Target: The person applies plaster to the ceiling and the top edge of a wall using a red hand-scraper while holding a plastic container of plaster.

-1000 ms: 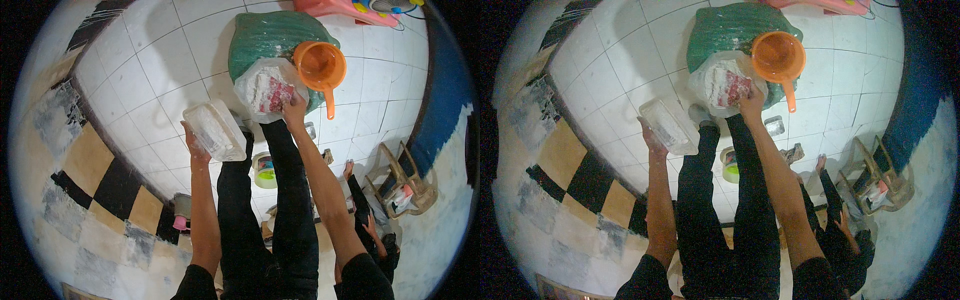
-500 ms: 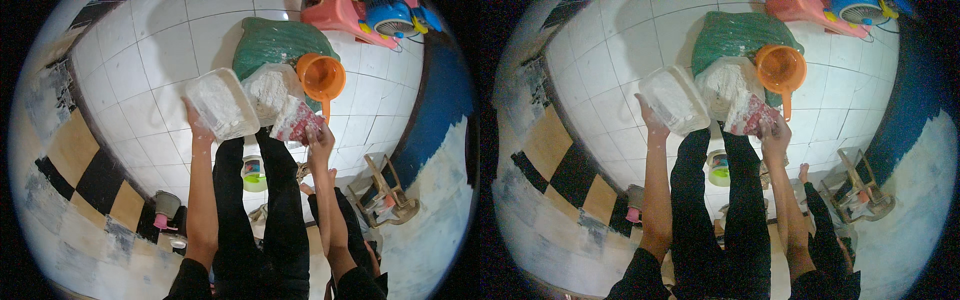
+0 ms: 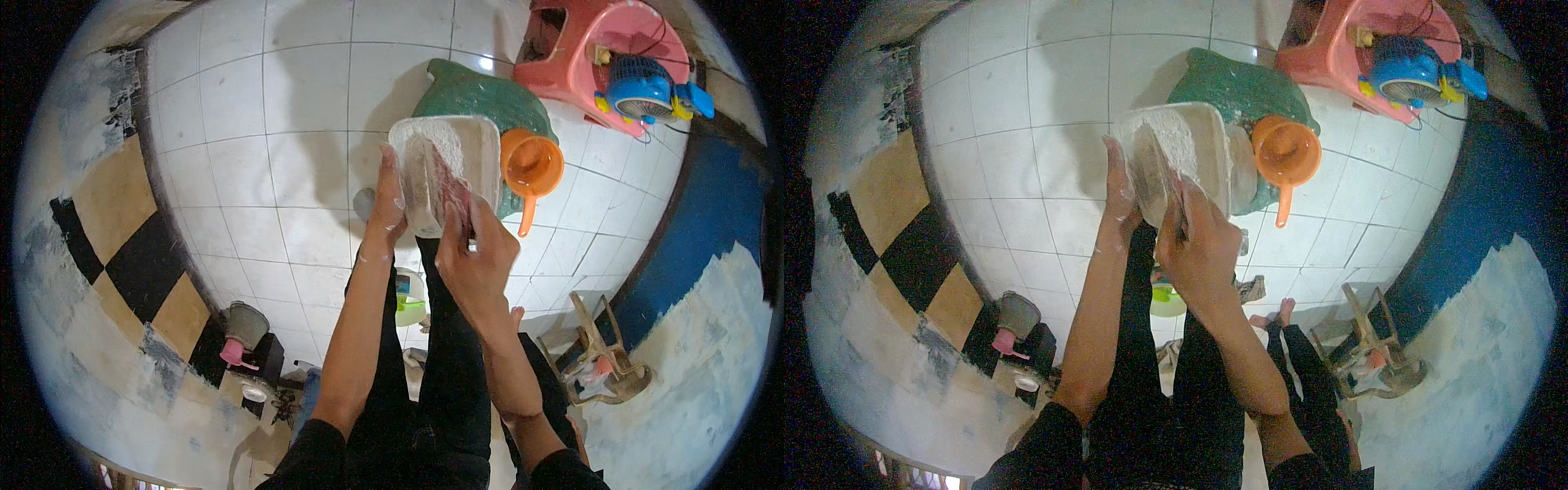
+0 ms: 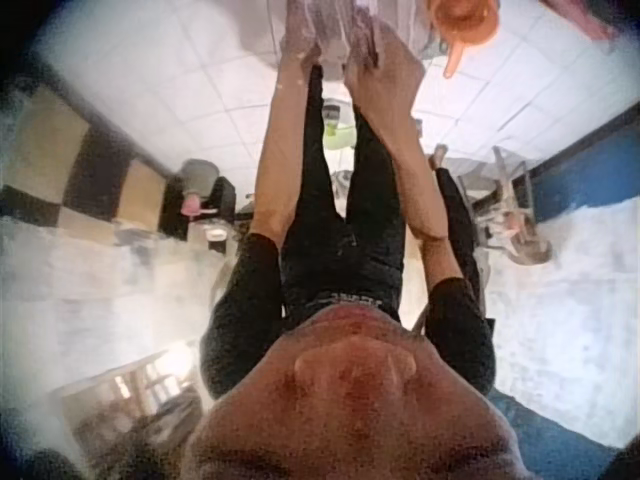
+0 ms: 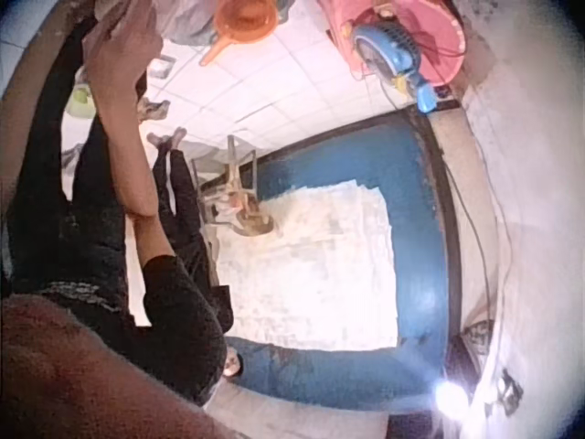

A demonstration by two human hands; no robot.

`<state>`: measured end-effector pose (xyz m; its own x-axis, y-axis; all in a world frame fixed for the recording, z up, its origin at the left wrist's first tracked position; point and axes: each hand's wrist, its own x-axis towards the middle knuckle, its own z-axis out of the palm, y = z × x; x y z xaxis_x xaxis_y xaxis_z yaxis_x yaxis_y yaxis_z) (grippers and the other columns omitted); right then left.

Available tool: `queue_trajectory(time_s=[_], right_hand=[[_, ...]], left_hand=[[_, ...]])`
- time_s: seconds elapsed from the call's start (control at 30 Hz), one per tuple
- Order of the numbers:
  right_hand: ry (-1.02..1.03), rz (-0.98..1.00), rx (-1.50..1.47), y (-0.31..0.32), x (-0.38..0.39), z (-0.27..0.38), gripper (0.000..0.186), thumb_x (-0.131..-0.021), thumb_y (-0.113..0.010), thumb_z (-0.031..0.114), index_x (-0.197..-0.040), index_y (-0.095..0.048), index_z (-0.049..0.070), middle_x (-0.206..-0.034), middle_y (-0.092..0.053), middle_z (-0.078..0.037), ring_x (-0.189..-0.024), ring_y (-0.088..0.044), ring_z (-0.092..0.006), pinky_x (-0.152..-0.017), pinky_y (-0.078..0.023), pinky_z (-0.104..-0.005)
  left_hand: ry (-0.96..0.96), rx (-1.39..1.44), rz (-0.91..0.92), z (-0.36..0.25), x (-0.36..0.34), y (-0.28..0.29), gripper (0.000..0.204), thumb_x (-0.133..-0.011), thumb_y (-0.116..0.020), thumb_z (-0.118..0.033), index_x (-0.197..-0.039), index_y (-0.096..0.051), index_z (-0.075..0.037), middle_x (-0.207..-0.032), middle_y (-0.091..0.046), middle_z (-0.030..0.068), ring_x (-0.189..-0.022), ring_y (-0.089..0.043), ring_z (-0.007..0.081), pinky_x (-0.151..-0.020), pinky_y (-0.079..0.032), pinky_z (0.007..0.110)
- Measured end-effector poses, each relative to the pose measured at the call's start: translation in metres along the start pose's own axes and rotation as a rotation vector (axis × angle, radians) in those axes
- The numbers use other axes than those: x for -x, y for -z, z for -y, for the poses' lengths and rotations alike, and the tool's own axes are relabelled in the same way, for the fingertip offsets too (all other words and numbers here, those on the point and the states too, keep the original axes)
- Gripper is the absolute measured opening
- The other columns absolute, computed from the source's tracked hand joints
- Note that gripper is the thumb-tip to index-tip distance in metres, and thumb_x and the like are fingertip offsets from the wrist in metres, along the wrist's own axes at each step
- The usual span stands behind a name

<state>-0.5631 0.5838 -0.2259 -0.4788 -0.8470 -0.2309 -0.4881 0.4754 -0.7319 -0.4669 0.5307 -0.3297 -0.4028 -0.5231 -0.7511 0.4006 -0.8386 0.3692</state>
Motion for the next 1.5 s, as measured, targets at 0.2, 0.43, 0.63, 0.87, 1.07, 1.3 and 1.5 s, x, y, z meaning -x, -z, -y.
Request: queue_trajectory(time_s=[0.2,0.43,0.63,0.87,1.07,1.3,1.5], right_hand=[[0.055,0.001,0.095,0.011,-0.006,0.021,0.026,-0.079,-0.058,0.001,-0.105,-0.059,-0.001,-0.08,-0.064,-0.02,-0.066,-0.066,-0.0314,-0.055,-0.052,-0.0362],[0.181,-0.069,0.264,0.028,-0.02,0.021,0.03,-0.071,-0.057,-0.007,-0.101,-0.062,-0.003,-0.07,-0.06,-0.019,-0.056,-0.059,-0.0321,-0.05,-0.045,-0.0373],[0.16,-0.05,0.17,0.045,-0.021,0.027,0.032,-0.067,-0.057,-0.005,-0.098,-0.062,-0.002,-0.063,-0.054,-0.016,-0.055,-0.055,-0.0325,-0.049,-0.042,-0.0406],[0.261,0.033,0.132,0.039,-0.033,0.015,0.034,-0.067,-0.059,-0.004,-0.102,-0.062,-0.003,-0.065,-0.055,-0.016,-0.058,-0.056,-0.032,-0.051,-0.044,-0.0396],[0.264,-0.078,0.102,0.054,-0.044,0.007,0.026,-0.074,-0.057,-0.004,-0.099,-0.062,-0.003,-0.074,-0.061,-0.021,-0.065,-0.062,-0.0317,-0.057,-0.048,-0.0388],[0.086,-0.144,0.01,0.068,-0.049,-0.012,0.027,-0.079,-0.059,-0.003,-0.106,-0.057,-0.004,-0.089,-0.064,-0.019,-0.083,-0.064,-0.0285,-0.074,-0.048,-0.0343],[-0.118,-0.342,0.092,0.124,-0.028,-0.04,0.024,-0.083,-0.056,0.0,-0.107,-0.059,-0.003,-0.103,-0.065,-0.015,-0.096,-0.064,-0.023,-0.084,-0.05,-0.0327]], left_hand=[[-0.015,0.135,0.06,-0.001,0.006,-0.001,0.075,-0.088,-0.03,-0.065,-0.132,-0.036,-0.005,-0.125,-0.048,0.0132,-0.113,-0.05,0.0242,-0.097,-0.042,0.036],[-0.141,0.238,-0.03,0.013,0.015,-0.057,0.079,-0.087,-0.023,-0.069,-0.136,-0.031,-0.008,-0.13,-0.043,0.0122,-0.119,-0.044,0.0241,-0.102,-0.036,0.038],[-0.04,0.43,-0.02,0.027,0.012,-0.072,0.083,-0.083,-0.021,-0.073,-0.137,-0.029,-0.011,-0.131,-0.04,0.01,-0.12,-0.042,0.0236,-0.103,-0.036,0.037],[-0.068,0.299,0.026,0.023,0.014,-0.096,0.087,-0.08,-0.023,-0.077,-0.137,-0.03,-0.012,-0.132,-0.039,0.0093,-0.119,-0.041,0.0235,-0.102,-0.036,0.037],[-0.21,0.296,-0.059,0.01,0.0,-0.107,0.081,-0.084,-0.025,-0.073,-0.136,-0.033,-0.012,-0.13,-0.043,0.0096,-0.117,-0.044,0.0242,-0.101,-0.037,0.038],[-0.033,0.185,-0.043,0.016,-0.027,-0.069,0.074,-0.088,-0.029,-0.066,-0.134,-0.037,-0.009,-0.124,-0.05,0.0108,-0.112,-0.051,0.0249,-0.094,-0.044,0.039],[-0.091,0.234,-0.064,0.025,-0.04,-0.046,0.067,-0.09,-0.033,-0.06,-0.132,-0.039,-0.007,-0.125,-0.05,0.0108,-0.115,-0.048,0.0252,-0.099,-0.039,0.038]])
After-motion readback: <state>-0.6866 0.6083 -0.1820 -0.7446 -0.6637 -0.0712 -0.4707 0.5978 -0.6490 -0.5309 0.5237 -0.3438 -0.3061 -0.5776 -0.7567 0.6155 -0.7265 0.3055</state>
